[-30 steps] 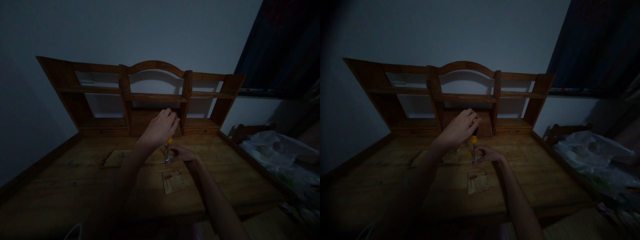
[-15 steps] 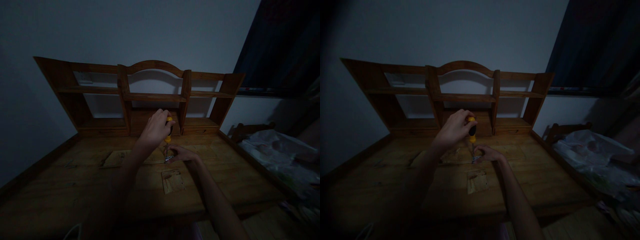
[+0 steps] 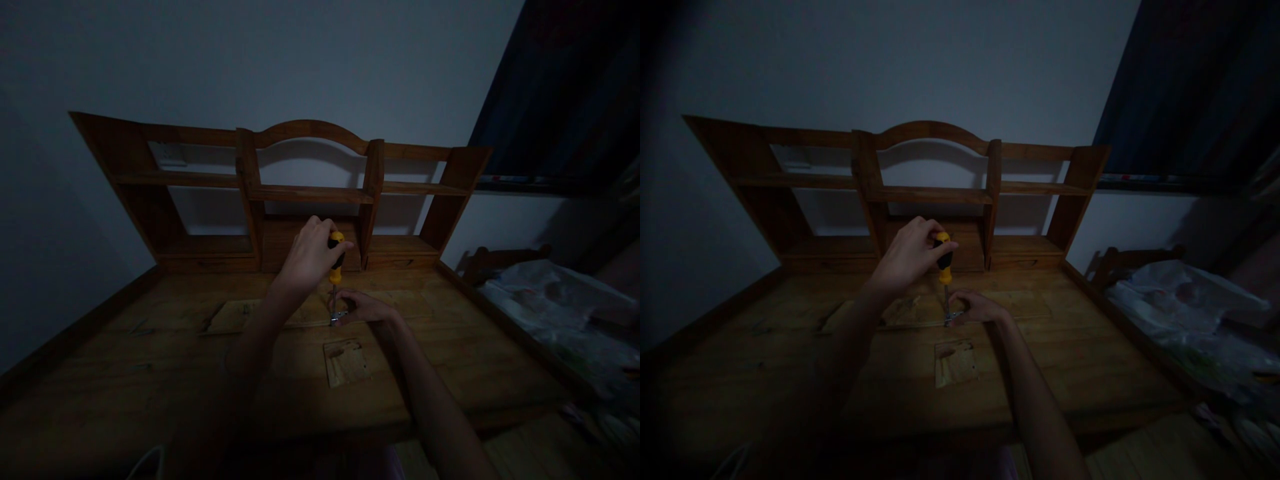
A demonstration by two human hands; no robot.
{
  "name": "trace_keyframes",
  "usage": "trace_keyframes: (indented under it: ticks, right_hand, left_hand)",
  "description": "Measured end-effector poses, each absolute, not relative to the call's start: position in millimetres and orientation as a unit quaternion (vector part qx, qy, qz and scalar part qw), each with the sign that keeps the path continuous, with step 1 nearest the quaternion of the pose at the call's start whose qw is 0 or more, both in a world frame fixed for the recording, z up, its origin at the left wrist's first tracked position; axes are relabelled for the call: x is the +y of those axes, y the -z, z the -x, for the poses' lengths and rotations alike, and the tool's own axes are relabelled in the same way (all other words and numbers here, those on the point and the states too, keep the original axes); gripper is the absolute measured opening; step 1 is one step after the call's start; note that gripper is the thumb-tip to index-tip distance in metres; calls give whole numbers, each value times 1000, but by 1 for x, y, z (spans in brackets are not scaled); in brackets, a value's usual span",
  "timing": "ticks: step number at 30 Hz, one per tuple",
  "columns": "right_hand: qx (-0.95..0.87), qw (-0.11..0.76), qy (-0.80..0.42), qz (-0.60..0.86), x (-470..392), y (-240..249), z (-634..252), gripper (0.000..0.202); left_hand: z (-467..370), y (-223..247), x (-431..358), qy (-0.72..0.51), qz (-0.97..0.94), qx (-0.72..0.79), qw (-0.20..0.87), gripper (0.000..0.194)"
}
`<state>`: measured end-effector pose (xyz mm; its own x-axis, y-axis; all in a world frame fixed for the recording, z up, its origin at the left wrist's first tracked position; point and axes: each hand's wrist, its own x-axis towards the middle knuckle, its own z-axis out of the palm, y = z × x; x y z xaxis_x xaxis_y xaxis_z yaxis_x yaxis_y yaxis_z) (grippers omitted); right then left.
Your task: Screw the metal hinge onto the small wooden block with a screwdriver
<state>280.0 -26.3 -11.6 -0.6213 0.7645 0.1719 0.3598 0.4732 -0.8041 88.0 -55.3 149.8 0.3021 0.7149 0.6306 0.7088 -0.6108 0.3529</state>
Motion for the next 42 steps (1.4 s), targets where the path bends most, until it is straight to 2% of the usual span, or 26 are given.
trace_keyframes:
  ticks: [7,21,24,35,42]
  right_hand:
    - [-826,275,-372,321,-22,19,-282,45]
    - [-828,255,-362,343,-24,14,-282,46]
    - [-825,255,-364,349,-25,14,-282,47]
    - [-826,271,-370,329,-21,19,-282,47]
    - [-822,270,-376,331,-23,16,-281,48]
  left_hand:
    - [-83,-159,-61,-354,-832,428,18,21]
    - [-81,-154,-56,-320,-877,357,32,37]
    - [-84,-155,-58,-313,-881,353,28,34]
    - [-91,-149,-54,-369,-828,421,-33,29]
    - [-86,-157,-59,-337,-883,323,47,38]
